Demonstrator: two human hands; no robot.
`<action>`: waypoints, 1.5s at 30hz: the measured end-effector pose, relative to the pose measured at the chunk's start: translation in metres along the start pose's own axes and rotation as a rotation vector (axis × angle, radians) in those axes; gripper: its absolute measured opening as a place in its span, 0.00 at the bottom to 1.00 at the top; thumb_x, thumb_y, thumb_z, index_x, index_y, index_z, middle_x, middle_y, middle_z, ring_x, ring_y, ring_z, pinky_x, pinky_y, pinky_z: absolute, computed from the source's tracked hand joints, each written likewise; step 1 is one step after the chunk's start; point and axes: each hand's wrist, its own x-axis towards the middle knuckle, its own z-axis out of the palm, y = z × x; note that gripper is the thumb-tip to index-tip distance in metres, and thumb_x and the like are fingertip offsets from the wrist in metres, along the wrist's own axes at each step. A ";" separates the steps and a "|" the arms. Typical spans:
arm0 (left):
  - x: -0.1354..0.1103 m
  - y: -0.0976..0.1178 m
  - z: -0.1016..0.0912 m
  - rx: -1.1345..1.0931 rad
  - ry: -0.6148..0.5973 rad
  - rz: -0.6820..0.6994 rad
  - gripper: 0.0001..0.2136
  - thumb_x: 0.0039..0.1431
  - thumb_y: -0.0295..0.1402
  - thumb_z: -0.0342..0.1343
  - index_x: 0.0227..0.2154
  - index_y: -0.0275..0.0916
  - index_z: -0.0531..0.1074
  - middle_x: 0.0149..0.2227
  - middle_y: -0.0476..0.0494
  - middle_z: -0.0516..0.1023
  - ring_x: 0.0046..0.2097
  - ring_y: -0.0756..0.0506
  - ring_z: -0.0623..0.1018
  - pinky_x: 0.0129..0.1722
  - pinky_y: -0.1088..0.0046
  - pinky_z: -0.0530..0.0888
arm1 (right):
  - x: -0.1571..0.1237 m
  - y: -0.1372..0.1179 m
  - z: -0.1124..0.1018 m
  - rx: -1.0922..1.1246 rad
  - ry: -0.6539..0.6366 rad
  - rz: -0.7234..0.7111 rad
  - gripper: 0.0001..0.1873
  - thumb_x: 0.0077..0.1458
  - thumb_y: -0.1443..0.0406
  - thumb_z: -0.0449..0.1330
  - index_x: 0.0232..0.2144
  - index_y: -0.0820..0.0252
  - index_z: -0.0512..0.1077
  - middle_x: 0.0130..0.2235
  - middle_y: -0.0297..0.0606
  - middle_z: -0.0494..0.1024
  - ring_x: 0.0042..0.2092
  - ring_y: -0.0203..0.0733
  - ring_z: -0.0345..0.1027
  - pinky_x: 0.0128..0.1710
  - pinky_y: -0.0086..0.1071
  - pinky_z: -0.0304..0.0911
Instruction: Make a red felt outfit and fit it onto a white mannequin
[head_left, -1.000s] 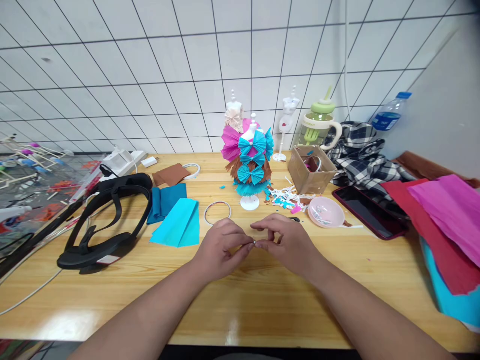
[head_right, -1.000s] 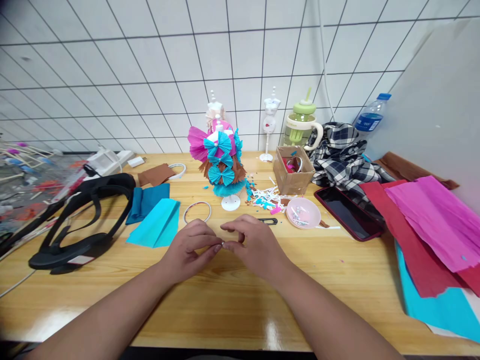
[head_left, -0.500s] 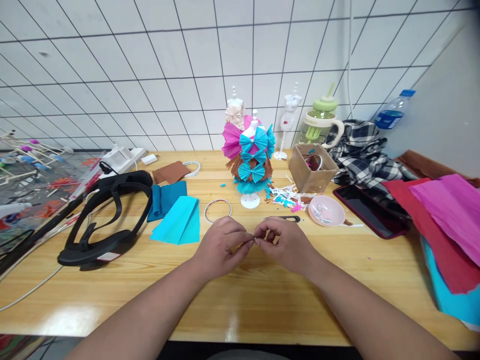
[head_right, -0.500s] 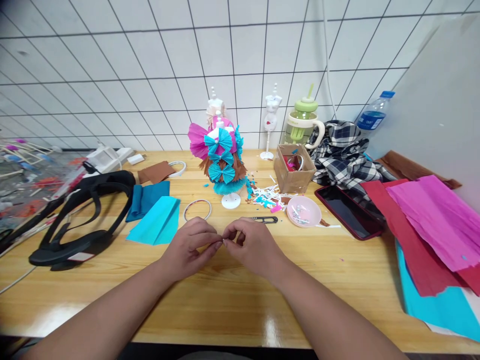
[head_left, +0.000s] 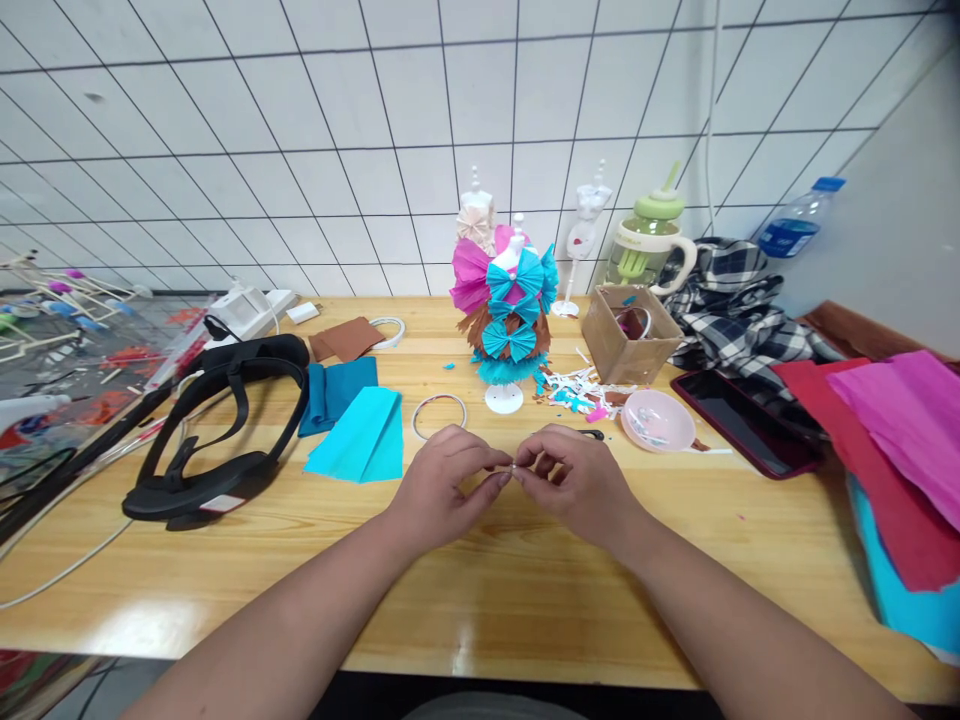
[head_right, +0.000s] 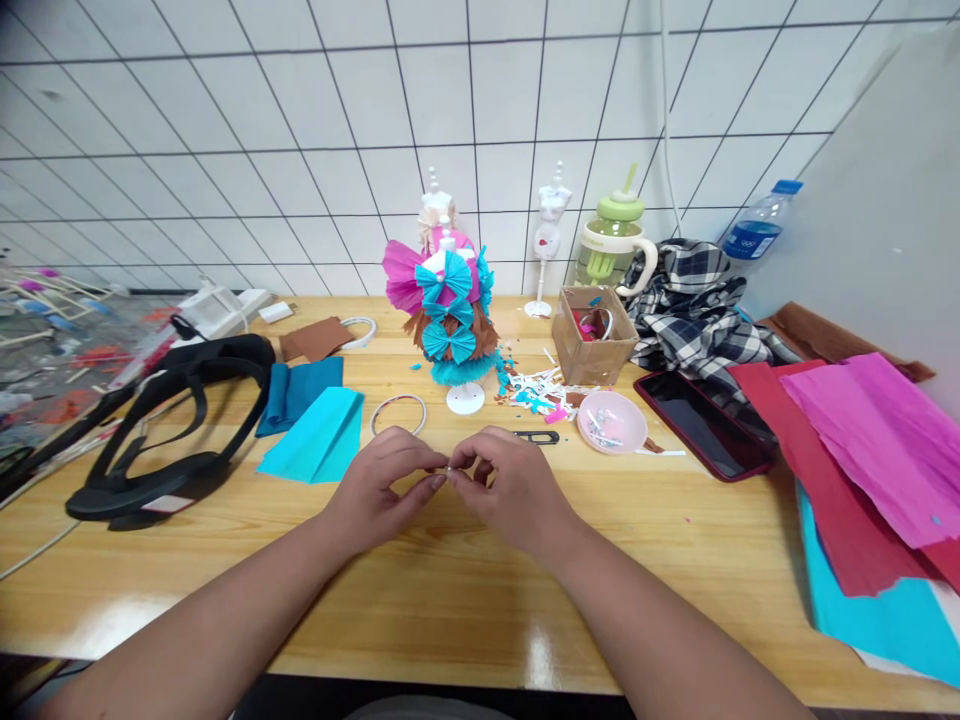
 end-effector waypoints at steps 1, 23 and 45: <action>0.001 0.001 -0.001 -0.030 0.002 -0.033 0.05 0.58 0.31 0.57 0.37 0.40 0.76 0.31 0.46 0.79 0.34 0.47 0.74 0.37 0.68 0.67 | 0.000 0.000 0.000 0.007 0.004 -0.002 0.03 0.50 0.70 0.62 0.29 0.58 0.72 0.29 0.30 0.73 0.27 0.30 0.65 0.25 0.24 0.62; 0.004 -0.001 0.014 -1.357 0.052 -0.936 0.12 0.41 0.38 0.71 0.28 0.36 0.81 0.27 0.46 0.78 0.31 0.52 0.71 0.34 0.76 0.66 | -0.004 0.005 0.013 -0.075 0.187 -0.124 0.05 0.56 0.65 0.61 0.35 0.55 0.77 0.30 0.33 0.77 0.28 0.33 0.67 0.29 0.26 0.63; 0.001 0.001 0.015 -1.448 -0.014 -0.986 0.12 0.45 0.37 0.69 0.29 0.34 0.78 0.27 0.47 0.74 0.32 0.51 0.72 0.34 0.76 0.67 | -0.006 0.004 0.018 -0.076 0.162 -0.129 0.06 0.58 0.62 0.60 0.33 0.56 0.75 0.29 0.34 0.76 0.29 0.35 0.68 0.32 0.28 0.63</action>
